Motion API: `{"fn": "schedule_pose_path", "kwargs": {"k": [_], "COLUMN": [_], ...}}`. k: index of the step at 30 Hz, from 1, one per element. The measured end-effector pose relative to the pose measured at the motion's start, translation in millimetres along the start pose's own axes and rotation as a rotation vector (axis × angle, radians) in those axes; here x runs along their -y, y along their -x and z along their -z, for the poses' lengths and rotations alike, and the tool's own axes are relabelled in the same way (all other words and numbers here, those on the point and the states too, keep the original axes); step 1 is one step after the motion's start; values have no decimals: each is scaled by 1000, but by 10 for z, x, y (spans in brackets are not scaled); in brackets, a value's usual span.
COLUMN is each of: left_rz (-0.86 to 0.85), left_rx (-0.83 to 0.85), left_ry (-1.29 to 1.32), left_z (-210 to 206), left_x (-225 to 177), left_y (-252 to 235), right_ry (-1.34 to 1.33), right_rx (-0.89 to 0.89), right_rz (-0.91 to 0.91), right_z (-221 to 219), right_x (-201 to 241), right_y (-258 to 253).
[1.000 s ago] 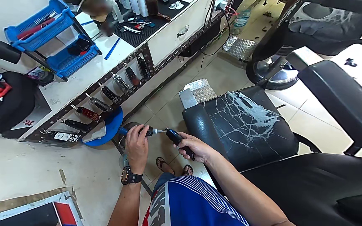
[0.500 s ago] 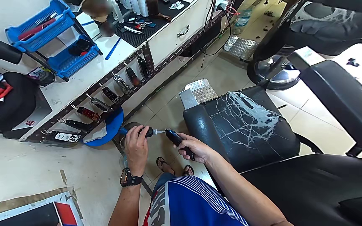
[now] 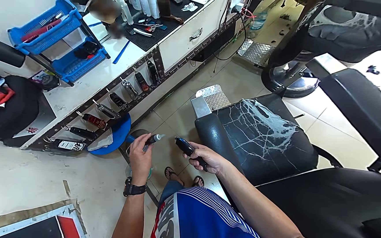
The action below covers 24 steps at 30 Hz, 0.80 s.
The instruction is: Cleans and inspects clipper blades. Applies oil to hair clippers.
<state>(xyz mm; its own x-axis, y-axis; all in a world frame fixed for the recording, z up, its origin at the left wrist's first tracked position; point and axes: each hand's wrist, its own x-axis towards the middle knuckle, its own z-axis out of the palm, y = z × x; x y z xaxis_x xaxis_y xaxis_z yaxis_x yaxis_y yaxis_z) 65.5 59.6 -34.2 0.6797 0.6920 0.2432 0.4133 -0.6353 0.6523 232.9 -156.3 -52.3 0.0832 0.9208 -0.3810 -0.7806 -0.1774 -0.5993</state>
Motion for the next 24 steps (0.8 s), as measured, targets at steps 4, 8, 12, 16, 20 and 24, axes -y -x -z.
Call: {"fn": "schedule_pose_path", "kwargs": {"k": [4,8,12,16,20,24], "left_rz": [172,182,172,166,144,175], "left_rx": [-30,-120,-210,-306,-410,-374], "left_ry": [402,513,546,519,456,336], "left_z": [200,462,788,1100,1434,1500], "left_x": [119,305,521,797,1286,1766], "left_y": [-198,-550,-1087,-1721,-2472,-3120], "right_ry": [-46,-109,-154,-140,-106,-81], "right_rx": [126,186,135,15,13,-156], "right_rz": [20,46,78,146,250,381], "right_z": [38,49,-24,-128,-163,-335], "right_x": [35,108,217,336,387,395], "right_y": [-64,-208,-487,-758,-1052,-1240]}}
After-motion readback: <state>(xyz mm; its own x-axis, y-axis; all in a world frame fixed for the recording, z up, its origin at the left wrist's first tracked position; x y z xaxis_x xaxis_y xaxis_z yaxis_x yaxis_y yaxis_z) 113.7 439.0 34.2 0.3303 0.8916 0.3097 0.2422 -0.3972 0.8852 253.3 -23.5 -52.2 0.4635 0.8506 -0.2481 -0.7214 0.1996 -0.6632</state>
